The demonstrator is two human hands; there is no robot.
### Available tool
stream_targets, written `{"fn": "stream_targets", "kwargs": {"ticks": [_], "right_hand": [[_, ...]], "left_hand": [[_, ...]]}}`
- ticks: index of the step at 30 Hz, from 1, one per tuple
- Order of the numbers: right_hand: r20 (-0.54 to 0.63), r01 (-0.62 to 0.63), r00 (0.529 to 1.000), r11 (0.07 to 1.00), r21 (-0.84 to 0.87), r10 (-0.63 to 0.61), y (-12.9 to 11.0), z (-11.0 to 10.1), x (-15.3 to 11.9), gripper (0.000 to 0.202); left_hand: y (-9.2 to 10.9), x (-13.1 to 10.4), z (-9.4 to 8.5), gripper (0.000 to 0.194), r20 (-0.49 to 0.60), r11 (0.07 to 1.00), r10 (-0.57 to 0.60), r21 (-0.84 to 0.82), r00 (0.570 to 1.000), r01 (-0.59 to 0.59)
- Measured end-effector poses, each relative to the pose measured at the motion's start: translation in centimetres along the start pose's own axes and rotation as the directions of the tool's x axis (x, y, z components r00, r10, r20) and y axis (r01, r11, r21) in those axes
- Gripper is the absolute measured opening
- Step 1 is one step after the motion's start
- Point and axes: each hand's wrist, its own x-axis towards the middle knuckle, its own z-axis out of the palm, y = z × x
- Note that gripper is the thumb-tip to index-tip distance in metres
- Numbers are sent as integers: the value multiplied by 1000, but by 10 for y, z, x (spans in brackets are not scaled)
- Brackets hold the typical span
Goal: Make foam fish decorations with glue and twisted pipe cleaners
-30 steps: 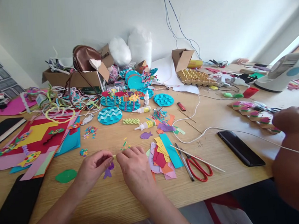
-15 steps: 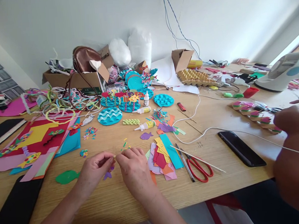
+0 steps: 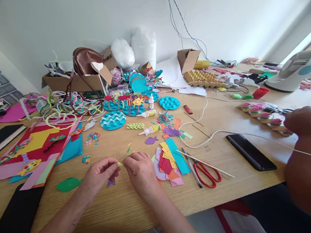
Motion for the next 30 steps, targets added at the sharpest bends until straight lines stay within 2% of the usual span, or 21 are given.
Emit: {"fn": "stream_targets", "kwargs": {"ticks": [4, 8, 10, 13, 15, 18, 20, 23, 26, 30], "right_hand": [[62, 38, 997, 998, -42, -35, -3, -2, 2, 11], [71, 16, 997, 1000, 22, -18, 0, 3, 1, 12], [111, -9, 994, 999, 39, 4, 4, 7, 0, 13], [218, -34, 976, 999, 19, 29, 8, 14, -1, 13], [277, -40, 960, 999, -16, 43, 11, 18, 0, 13], [351, -24, 935, 996, -81, 52, 12, 25, 0, 14], [389, -2, 920, 992, -122, 50, 13, 28, 0, 14], [432, 26, 901, 987, -159, 46, 14, 32, 0, 14], [461, 31, 885, 982, -187, 60, 13, 34, 1, 14], [490, 40, 870, 983, -179, 54, 11, 34, 2, 17]], "left_hand": [[1, -1, -3, 22, 15, 991, 89, 103, 996, -90], [-4, 1, -5, 23, 4, 987, 78, 137, 997, -78], [-7, 3, -10, 23, 4, 983, 75, 170, 997, -75], [-12, 3, -24, 21, -62, 947, 180, 282, 982, -156], [-15, 1, -34, 17, -93, 881, 287, 417, 953, -224], [-22, -5, -41, 19, 26, 746, 391, 576, 920, -333], [-28, -8, -41, 26, 124, 671, 436, 615, 891, -414], [-36, -8, -39, 33, 209, 580, 482, 652, 851, -488], [-39, -7, -40, 37, 257, 527, 495, 671, 830, -522], [-41, -7, -44, 38, 286, 514, 470, 680, 835, -523]]}}
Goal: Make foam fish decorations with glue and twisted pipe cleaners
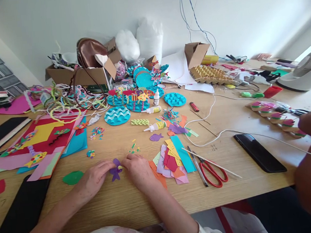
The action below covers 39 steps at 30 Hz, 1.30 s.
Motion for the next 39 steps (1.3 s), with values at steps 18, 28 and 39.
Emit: {"fn": "stream_targets", "kwargs": {"ticks": [18, 28, 39], "right_hand": [[60, 49, 997, 997, -53, -46, -5, -8, 7, 20], [77, 34, 997, 990, -136, -24, -11, -8, 7, 15], [-134, 129, 983, 991, 20, -126, 2, 7, 2, 23]], "left_hand": [[-5, -2, 2, 38, 106, 996, 38, 73, 994, -45], [-2, -2, 7, 32, 137, 982, 64, 169, 989, -87], [-3, 0, 9, 29, 153, 975, 85, 188, 985, -114]]}}
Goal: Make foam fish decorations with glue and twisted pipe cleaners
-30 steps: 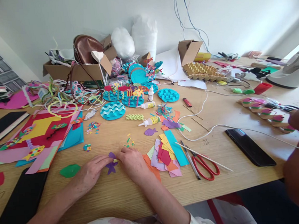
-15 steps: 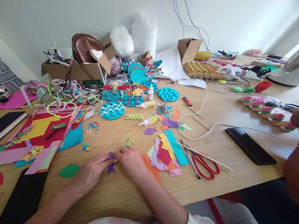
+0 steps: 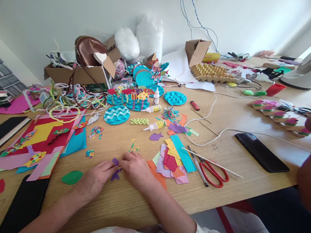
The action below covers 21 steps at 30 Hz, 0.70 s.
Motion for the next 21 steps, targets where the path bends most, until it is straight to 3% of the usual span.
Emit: {"fn": "stream_targets", "kwargs": {"ticks": [10, 21], "right_hand": [[27, 33, 999, 999, 25, -33, 2, 0, -1, 22], [32, 53, 998, 998, 14, -54, 3, 1, 0, 20]], "left_hand": [[1, -2, 0, 30, -32, 999, 16, 29, 999, -15], [3, 2, -15, 37, -11, 999, 53, 3, 999, -53]]}}
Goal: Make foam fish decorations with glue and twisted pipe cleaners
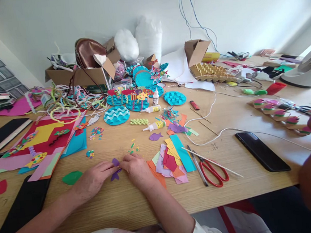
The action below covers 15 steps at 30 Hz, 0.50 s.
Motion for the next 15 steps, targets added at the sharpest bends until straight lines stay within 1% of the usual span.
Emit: {"fn": "stream_targets", "kwargs": {"ticks": [5, 12, 15], "right_hand": [[6, 7, 1000, 1000, -20, -7, 0, 0, 0, 18], [-1, 12, 1000, 1000, -7, -12, 1, 1, -1, 19], [15, 11, 1000, 1000, -9, -11, 0, 1, -1, 20]], "left_hand": [[0, 2, 2, 34, 40, 1000, -24, 7, 999, 24], [5, 8, -2, 34, 100, 995, -91, -29, 991, 94], [5, 9, -1, 35, 100, 993, -103, -38, 990, 107]]}}
